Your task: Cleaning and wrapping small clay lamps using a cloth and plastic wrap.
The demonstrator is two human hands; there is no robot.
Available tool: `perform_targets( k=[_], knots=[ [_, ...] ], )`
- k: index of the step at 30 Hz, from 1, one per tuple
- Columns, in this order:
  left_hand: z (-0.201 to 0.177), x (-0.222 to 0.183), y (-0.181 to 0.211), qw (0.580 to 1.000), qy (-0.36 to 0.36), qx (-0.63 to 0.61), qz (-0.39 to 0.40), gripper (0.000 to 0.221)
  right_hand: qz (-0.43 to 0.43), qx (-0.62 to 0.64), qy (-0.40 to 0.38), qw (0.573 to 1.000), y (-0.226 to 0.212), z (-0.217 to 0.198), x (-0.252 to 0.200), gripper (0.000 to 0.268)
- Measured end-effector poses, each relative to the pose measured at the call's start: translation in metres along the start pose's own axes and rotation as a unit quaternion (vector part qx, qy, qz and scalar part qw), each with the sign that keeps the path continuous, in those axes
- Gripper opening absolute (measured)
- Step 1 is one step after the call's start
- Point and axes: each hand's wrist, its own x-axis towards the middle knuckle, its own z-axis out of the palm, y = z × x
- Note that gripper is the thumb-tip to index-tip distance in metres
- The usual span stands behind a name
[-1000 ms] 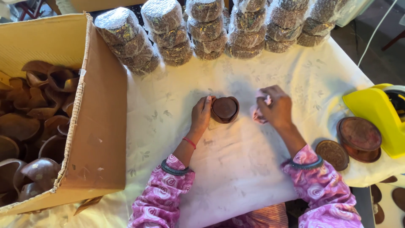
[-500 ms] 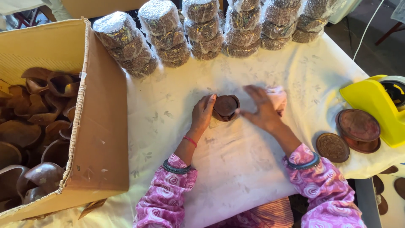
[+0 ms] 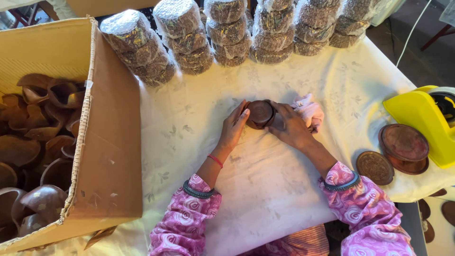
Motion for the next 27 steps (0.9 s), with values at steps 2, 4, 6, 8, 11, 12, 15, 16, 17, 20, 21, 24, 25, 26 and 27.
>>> perform_targets(
  k=[2,4,6,8,11,12,15,16,17,20,21,24,25,26,27],
  knots=[
    [-0.001,0.001,-0.003,1.0,0.0,-0.004,0.002,0.068,0.002,-0.004,-0.001,1.0,0.003,0.001,0.001,0.086],
    [0.0,0.003,-0.006,1.0,0.003,0.01,0.002,0.069,0.006,-0.016,-0.005,1.0,0.002,-0.001,0.001,0.087],
    [0.0,0.004,-0.009,1.0,0.005,0.019,0.004,0.07,0.009,-0.038,0.001,0.999,0.005,-0.005,0.003,0.087],
    [0.0,0.004,-0.011,1.0,0.008,0.029,0.005,0.07,0.012,-0.059,0.005,0.998,0.012,-0.01,0.004,0.088],
    [-0.001,0.003,-0.011,0.998,0.017,0.052,0.01,0.071,-0.031,-0.176,0.066,0.982,0.032,-0.02,0.008,0.082],
    [-0.002,0.003,-0.012,0.997,0.023,0.066,0.012,0.071,-0.023,-0.186,0.09,0.978,0.042,-0.021,0.008,0.07],
    [-0.003,0.001,-0.016,0.995,0.042,0.085,0.017,0.073,-0.003,-0.206,0.125,0.971,0.065,-0.016,0.01,0.057],
    [-0.002,0.002,-0.018,0.994,0.055,0.09,0.019,0.073,0.01,-0.216,0.136,0.967,0.071,-0.014,0.011,0.054],
    [-0.001,-0.001,-0.019,0.994,0.056,0.089,0.021,0.073,0.007,-0.218,0.137,0.966,0.073,-0.013,0.011,0.054],
    [0.004,-0.014,-0.021,0.985,0.104,0.133,0.031,0.075,0.028,-0.201,0.142,0.969,0.079,-0.01,0.011,0.05],
    [0.006,-0.022,-0.02,0.977,0.117,0.169,0.05,0.075,0.036,-0.196,0.143,0.97,0.079,-0.008,0.011,0.048],
    [0.012,-0.06,-0.006,0.954,0.133,0.248,0.102,0.076,0.031,-0.235,0.137,0.962,0.068,-0.005,0.013,0.045],
    [0.013,-0.074,0.001,0.938,0.13,0.291,0.135,0.076,0.021,-0.282,0.133,0.95,0.061,-0.002,0.015,0.044],
    [0.012,-0.086,0.008,0.936,0.136,0.296,0.134,0.076,0.015,-0.277,0.132,0.952,0.052,-0.003,0.018,0.044],
    [0.013,-0.096,0.013,0.925,0.119,0.329,0.149,0.076,0.023,-0.33,0.083,0.94,0.044,-0.006,0.023,0.039]
  ],
)
